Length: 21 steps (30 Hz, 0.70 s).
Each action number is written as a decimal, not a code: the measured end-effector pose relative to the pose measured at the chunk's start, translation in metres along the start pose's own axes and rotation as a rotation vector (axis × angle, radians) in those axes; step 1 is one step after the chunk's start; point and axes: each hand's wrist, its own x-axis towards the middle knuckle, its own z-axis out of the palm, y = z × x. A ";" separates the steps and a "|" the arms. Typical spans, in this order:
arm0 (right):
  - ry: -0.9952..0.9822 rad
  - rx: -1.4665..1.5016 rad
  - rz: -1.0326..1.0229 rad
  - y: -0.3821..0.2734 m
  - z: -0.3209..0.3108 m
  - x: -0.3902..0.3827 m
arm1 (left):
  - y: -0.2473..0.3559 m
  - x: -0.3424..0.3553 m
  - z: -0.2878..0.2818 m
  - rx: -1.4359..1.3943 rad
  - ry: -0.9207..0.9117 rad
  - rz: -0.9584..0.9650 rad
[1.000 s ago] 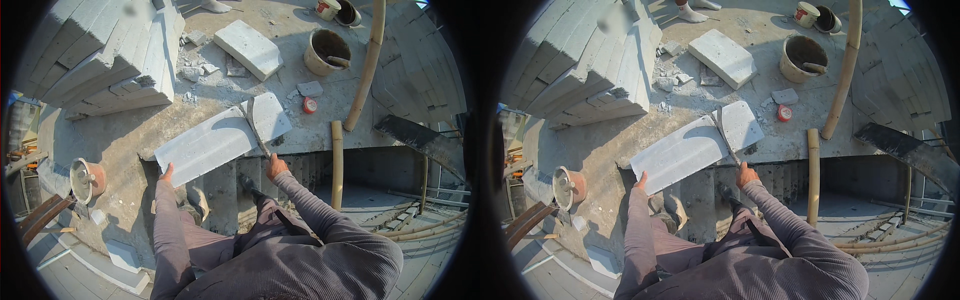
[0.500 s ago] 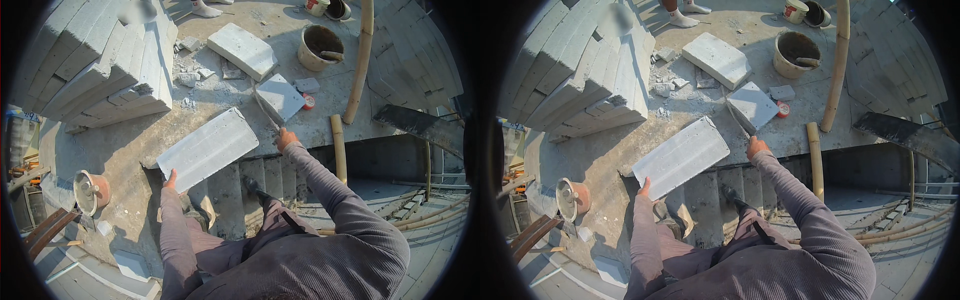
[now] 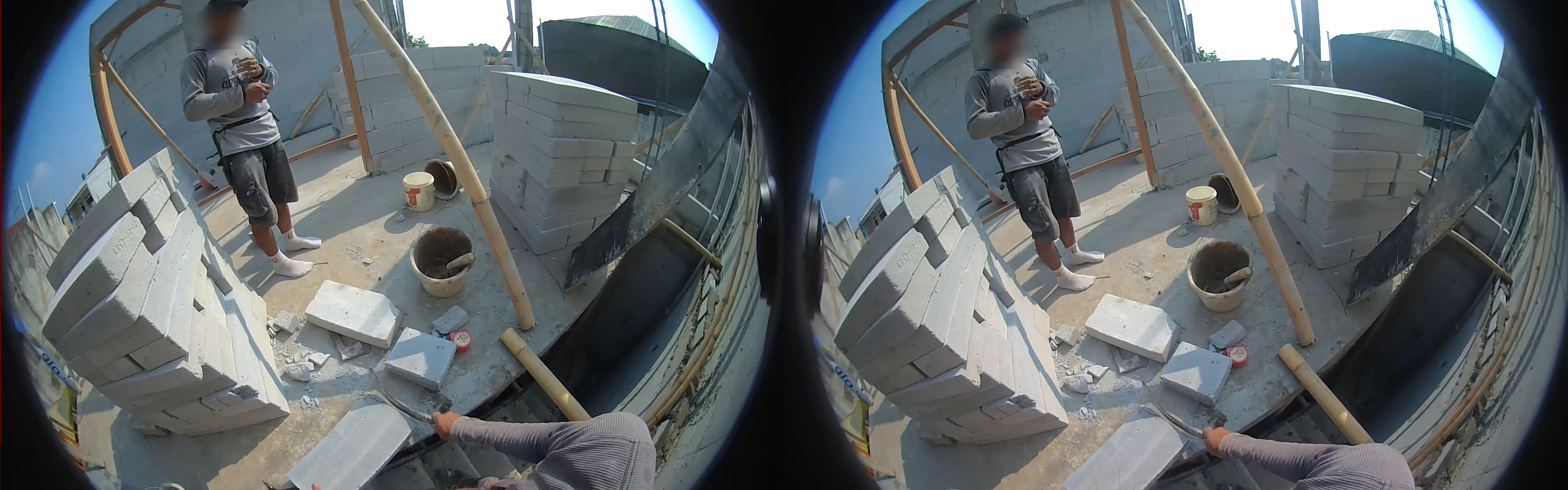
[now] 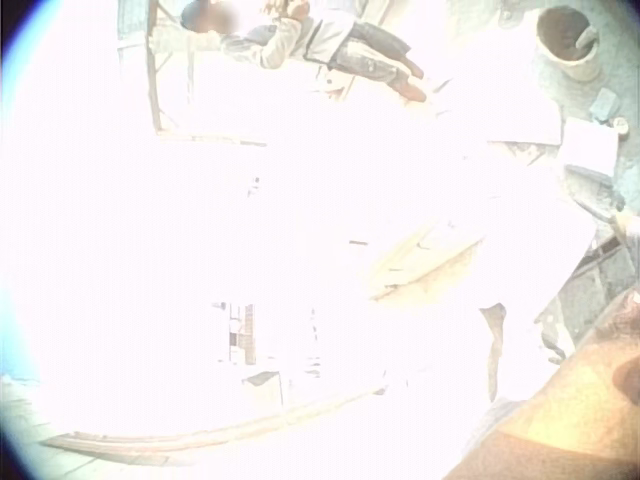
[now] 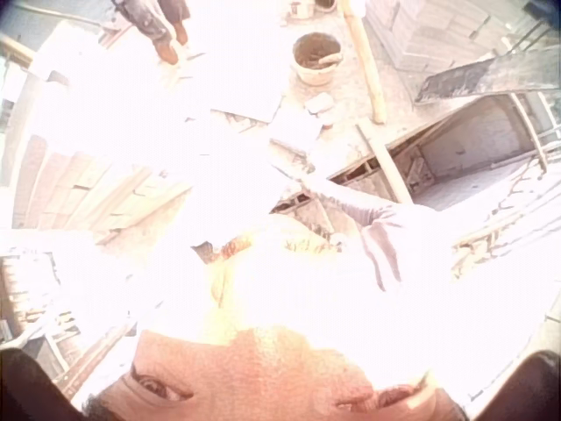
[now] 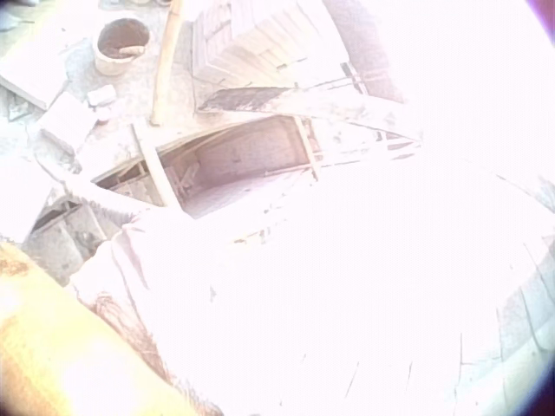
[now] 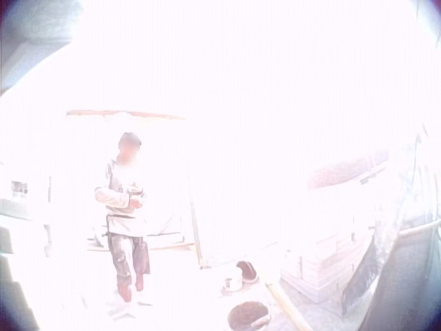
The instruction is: The recorder is measuring, cutting, and laying lightweight concrete blocks to build a wall or structure.
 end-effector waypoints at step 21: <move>-0.143 -0.017 0.077 0.015 -0.016 -0.086 | -0.034 -0.012 -0.014 -0.091 0.008 0.031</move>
